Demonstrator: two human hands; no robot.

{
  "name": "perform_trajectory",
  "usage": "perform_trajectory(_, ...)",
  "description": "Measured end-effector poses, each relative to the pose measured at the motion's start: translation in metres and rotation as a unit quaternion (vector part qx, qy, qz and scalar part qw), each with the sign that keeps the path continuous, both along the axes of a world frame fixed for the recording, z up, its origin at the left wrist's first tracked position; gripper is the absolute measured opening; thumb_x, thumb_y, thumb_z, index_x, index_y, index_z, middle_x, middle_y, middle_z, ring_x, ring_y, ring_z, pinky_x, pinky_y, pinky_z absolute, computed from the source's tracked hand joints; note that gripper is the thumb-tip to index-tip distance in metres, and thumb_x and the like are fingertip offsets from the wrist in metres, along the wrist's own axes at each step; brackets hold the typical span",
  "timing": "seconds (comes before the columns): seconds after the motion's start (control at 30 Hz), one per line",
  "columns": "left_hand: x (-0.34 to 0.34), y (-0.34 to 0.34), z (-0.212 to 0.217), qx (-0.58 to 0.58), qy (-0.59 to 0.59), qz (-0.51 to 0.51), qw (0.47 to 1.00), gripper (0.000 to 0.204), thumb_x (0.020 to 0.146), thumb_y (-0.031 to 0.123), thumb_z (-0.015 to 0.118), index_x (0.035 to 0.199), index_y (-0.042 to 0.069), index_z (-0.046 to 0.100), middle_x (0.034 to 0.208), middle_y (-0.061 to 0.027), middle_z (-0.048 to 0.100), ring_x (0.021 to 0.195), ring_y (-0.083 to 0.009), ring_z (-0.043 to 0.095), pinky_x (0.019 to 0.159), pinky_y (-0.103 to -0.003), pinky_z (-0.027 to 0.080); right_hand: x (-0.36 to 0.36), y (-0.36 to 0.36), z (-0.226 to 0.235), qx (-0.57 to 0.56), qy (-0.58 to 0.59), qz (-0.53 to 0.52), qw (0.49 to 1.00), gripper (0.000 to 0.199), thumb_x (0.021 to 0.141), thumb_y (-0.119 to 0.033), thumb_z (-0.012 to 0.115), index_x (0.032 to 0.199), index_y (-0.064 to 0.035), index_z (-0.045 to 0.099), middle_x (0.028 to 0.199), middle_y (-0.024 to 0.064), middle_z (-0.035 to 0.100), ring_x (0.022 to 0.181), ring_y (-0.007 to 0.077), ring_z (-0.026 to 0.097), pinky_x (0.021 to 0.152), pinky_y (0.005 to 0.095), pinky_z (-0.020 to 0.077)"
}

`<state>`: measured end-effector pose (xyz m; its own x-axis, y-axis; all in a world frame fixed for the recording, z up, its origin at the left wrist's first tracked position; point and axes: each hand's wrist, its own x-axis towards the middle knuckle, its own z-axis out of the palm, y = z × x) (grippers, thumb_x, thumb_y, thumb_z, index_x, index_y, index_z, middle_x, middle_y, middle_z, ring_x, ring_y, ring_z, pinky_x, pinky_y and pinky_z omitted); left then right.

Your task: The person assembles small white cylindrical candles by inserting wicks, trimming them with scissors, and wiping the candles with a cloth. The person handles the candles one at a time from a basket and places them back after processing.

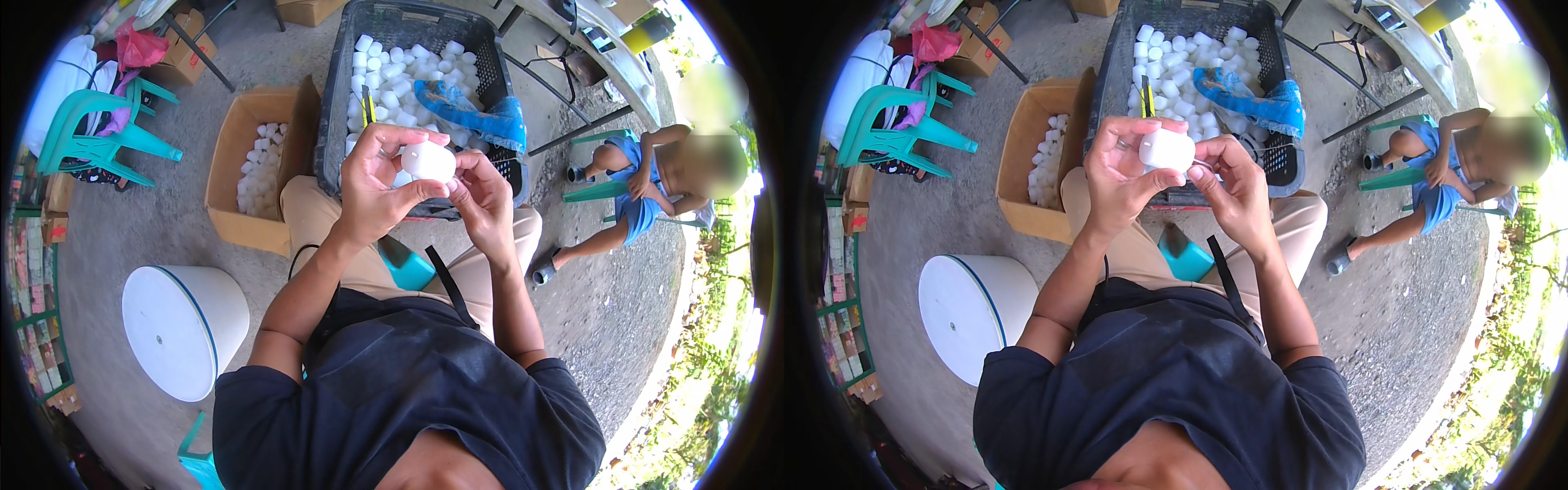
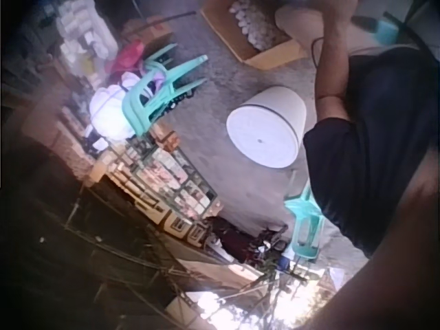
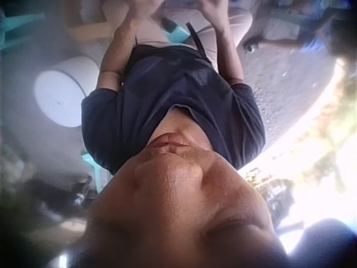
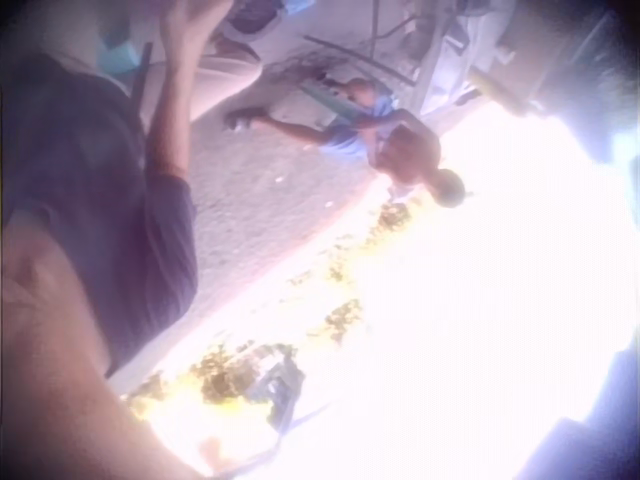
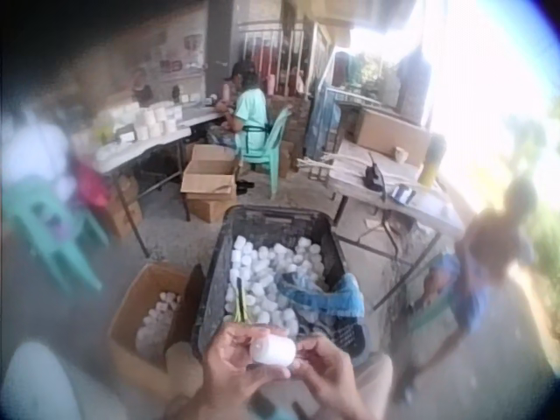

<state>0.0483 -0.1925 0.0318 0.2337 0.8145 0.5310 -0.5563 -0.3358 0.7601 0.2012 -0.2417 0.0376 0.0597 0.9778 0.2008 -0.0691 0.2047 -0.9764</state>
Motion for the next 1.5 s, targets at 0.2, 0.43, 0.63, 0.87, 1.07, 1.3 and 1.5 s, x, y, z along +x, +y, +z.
perform_trajectory(0.2, -0.002, -0.003, 0.003, -0.104, 0.05, -0.027, 0.993, 0.056, 0.077, 0.004, 0.078, 0.124, -0.001, 0.046, 0.107, -0.0139, 0.061, 0.099, -0.0181, 0.062, 0.088, -0.03, 0.051, 0.013, 0.006, 0.004, 0.016, -0.047, 0.058, 0.997, 0.018, 0.089, -0.005, 0.065, 0.105, 0.0029, 0.06, 0.091, 0.0055, 0.064, 0.083, 0.0122, 0.059, 0.076, 0.0284, 0.0493)
perform_trajectory(0.43, -0.015, 0.005, 0.008, -0.099, 0.157, -0.093, 0.978, 0.054, 0.077, 0.003, 0.075, 0.119, 0.002, 0.041, 0.107, -0.0151, 0.062, 0.097, -0.0157, 0.061, 0.081, -0.029, 0.051, 0.027, 0.043, 0.071, 0.308, -0.486, 0.01, 0.818, 0.02, 0.074, -0.003, 0.068, 0.091, -0.0123, 0.071, 0.089, 0.0029, 0.061, 0.083, 0.0224, 0.054, 0.076, 0.0337, 0.0407)
perform_trajectory(0.63, -0.018, 0.0, 0.014, -0.064, 0.15, -0.081, 0.983, 0.02, 0.084, 0.0, 0.06, 0.103, -0.002, 0.053, 0.116, -0.0139, 0.053, 0.096, -0.0202, 0.063, 0.079, -0.028, 0.053, 0.031, 0.047, 0.062, 0.267, -0.419, -0.096, 0.862, 0.011, 0.071, -0.006, 0.072, 0.076, -0.0105, 0.064, 0.081, 0.0024, 0.059, 0.08, 0.0252, 0.053, 0.072, 0.0354, 0.0391)
perform_trajectory(0.87, -0.003, 0.002, 0.009, -0.22, 0.125, -0.081, 0.964, 0.02, 0.097, 0.022, 0.056, 0.101, 0.002, 0.057, 0.088, -0.0038, 0.063, 0.075, -0.0109, 0.064, 0.065, -0.023, 0.051, 0.014, 0.026, 0.043, 0.284, -0.422, -0.058, 0.859, 0.014, 0.071, -0.006, 0.072, 0.079, -0.0117, 0.063, 0.082, 0.0008, 0.057, 0.081, 0.0245, 0.053, 0.073, 0.0345, 0.0376)
perform_trajectory(1.07, 0.005, -0.001, 0.007, -0.111, 0.144, -0.042, 0.982, 0.013, 0.098, 0.018, 0.053, 0.101, 0.004, 0.053, 0.099, -0.0027, 0.056, 0.081, -0.0072, 0.054, 0.07, -0.022, 0.046, 0.017, 0.025, 0.035, 0.272, -0.371, -0.08, 0.884, 0.016, 0.07, -0.001, 0.07, 0.081, -0.0104, 0.062, 0.084, 0.0031, 0.057, 0.082, 0.0254, 0.053, 0.073, 0.0349, 0.038)
perform_trajectory(1.3, 0.012, -0.005, 0.006, -0.083, 0.091, 0.017, 0.992, 0.007, 0.098, 0.008, 0.053, 0.101, 0.004, 0.05, 0.099, -0.0029, 0.055, 0.082, -0.006, 0.048, 0.073, -0.021, 0.043, 0.009, 0.023, 0.03, 0.257, -0.309, -0.104, 0.91, 0.017, 0.07, 0.003, 0.067, 0.081, -0.0085, 0.062, 0.083, 0.0057, 0.056, 0.082, 0.0271, 0.054, 0.071, 0.0355, 0.0398)
perform_trajectory(1.5, 0.017, -0.005, 0.012, -0.068, 0.094, 0.027, 0.993, 0.006, 0.097, 0.007, 0.053, 0.102, 0.003, 0.051, 0.098, -0.0035, 0.056, 0.082, -0.0056, 0.048, 0.073, -0.021, 0.042, 0.006, 0.023, 0.032, 0.221, -0.221, -0.128, 0.941, 0.015, 0.07, 0.005, 0.07, 0.08, -0.0041, 0.062, 0.079, 0.0078, 0.057, 0.076, 0.0267, 0.055, 0.066, 0.0352, 0.0437)
